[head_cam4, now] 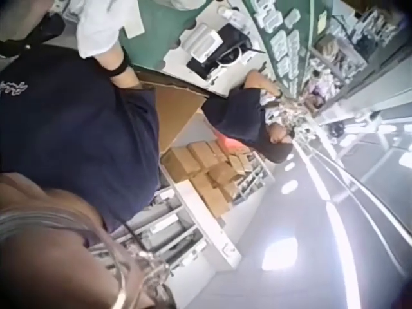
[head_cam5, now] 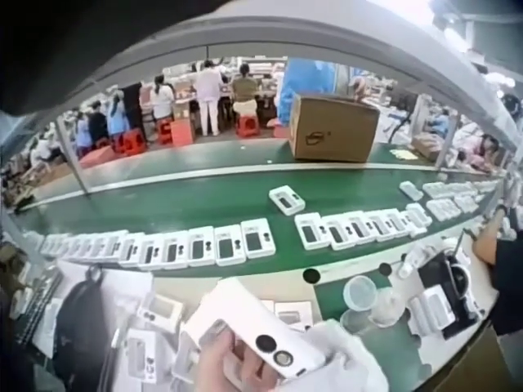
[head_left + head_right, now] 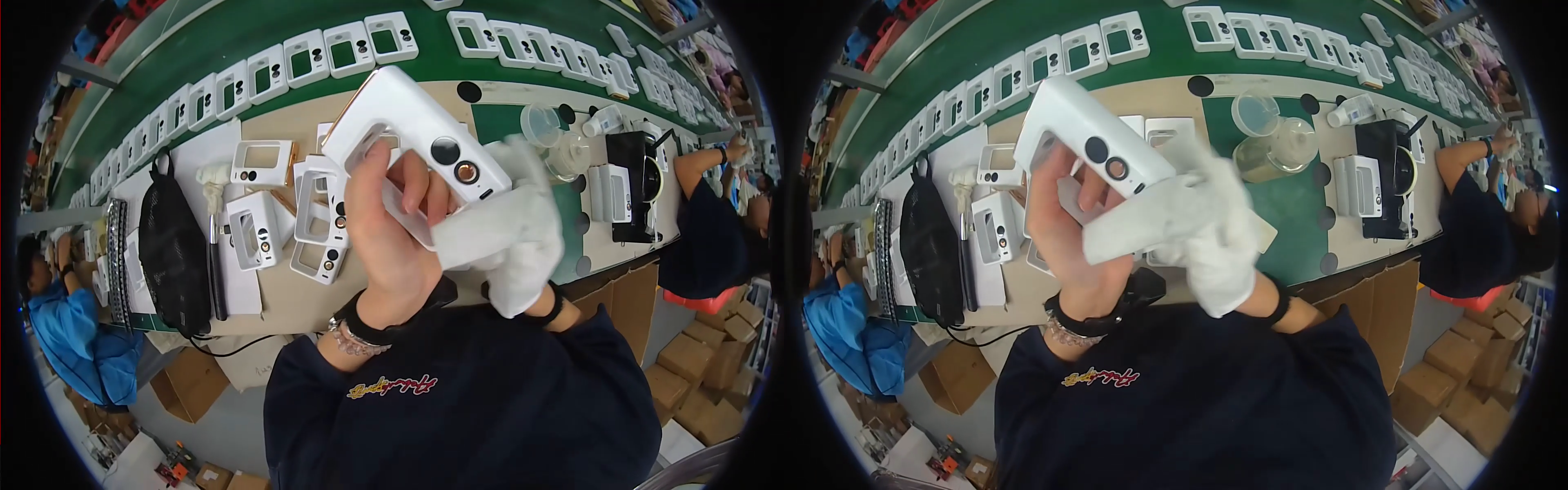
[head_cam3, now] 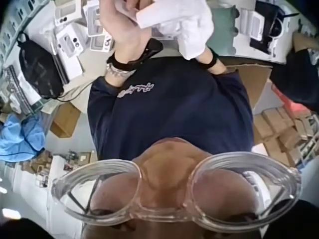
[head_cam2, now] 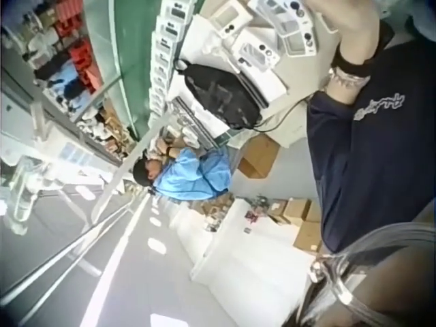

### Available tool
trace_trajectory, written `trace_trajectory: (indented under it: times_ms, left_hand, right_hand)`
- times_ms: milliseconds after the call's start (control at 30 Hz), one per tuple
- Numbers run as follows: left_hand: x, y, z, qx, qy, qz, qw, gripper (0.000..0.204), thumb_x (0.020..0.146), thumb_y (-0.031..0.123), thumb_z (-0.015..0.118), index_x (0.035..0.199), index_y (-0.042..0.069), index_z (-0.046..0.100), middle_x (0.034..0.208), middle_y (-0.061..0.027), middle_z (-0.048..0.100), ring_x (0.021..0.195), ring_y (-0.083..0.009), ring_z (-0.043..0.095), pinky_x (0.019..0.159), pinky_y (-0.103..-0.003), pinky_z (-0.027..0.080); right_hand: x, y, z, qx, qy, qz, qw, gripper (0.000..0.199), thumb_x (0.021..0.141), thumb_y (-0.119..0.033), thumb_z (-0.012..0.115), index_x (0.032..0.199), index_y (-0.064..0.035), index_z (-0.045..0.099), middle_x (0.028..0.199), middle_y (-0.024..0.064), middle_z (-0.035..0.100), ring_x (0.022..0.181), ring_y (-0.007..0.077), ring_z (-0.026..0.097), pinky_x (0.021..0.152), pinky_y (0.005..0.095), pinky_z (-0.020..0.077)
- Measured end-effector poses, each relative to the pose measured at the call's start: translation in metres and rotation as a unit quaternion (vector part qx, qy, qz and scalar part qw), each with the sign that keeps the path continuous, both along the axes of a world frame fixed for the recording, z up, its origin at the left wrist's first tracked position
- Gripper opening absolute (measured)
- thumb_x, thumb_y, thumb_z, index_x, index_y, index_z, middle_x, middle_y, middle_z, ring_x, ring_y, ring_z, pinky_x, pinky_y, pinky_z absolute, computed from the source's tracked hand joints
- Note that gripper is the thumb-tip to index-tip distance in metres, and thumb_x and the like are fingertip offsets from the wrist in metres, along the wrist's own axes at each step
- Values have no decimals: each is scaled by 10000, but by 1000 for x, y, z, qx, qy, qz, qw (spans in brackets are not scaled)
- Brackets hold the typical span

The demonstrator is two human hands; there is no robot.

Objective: The person wipes white plastic housings with a cloth, occasionally applying liquid from a bottle or pressing a small component into the housing, before placing them on a conveyor belt.

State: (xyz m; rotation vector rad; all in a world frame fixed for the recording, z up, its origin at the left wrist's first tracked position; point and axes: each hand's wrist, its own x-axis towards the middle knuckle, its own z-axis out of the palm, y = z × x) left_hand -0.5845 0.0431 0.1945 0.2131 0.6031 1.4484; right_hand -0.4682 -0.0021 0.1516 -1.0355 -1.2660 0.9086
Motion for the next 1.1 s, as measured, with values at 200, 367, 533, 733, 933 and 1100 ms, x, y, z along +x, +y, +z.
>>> trace_trajectory:
  times_ms: [200, 367, 533, 733, 933, 1100]
  left_hand:
    - [-8, -9, -7, 73, 57, -59, 994, 107, 821, 177, 411, 762, 101, 364, 496, -2, 300, 385, -113, 286, 445, -254, 272]
    - [-17, -11, -9, 61, 14, -94, 994, 64, 804, 150, 397, 799, 99, 359, 501, -10, 309, 377, -107, 282, 445, -249, 277]
    - [-20, -13, -8, 77, 11, -110, 991, 65, 797, 142, 393, 805, 89, 356, 498, -14, 306, 364, -100, 270, 427, -242, 271]
    - [-19, -12, -6, 69, 27, -126, 989, 71, 799, 142, 392, 799, 83, 352, 502, -14, 302, 360, -91, 261, 402, -239, 260]
    - [-18, -13, -19, 56, 20, -155, 986, 100, 824, 189, 389, 827, 103, 440, 496, 13, 288, 335, -71, 248, 359, -211, 233]
    - [-16, -11, -21, 38, 9, -173, 984, 75, 804, 131, 409, 794, 84, 351, 526, -7, 309, 346, -76, 236, 363, -221, 232]
  right_hand:
    - [27, -7, 5, -19, 67, -39, 997, 552, 804, -351, 486, 1168, 54, 393, 1159, 163, 456, 999, 192, 490, 840, 301, 397]
    - [54, 2, 17, 95, 16, -101, 990, 566, 784, -345, 510, 1163, 62, 404, 1084, 160, 512, 947, 219, 525, 821, 322, 414]
    - [93, 13, 47, 199, -310, -237, 899, 433, 740, -100, 565, 1128, 55, 451, 1020, 154, 546, 891, 250, 548, 770, 321, 445]
    - [116, 27, 33, 132, -578, -51, 803, 369, 689, 67, 549, 1052, 0, 535, 998, 166, 549, 841, 271, 553, 703, 293, 459]
    - [131, 34, 46, 83, -600, -14, 796, 349, 674, 38, 553, 1013, -43, 535, 880, 118, 532, 793, 276, 528, 658, 331, 447]
    - [119, 40, 47, -56, -652, 29, 756, 326, 661, 17, 536, 981, -43, 535, 837, 114, 525, 802, 288, 527, 651, 354, 451]
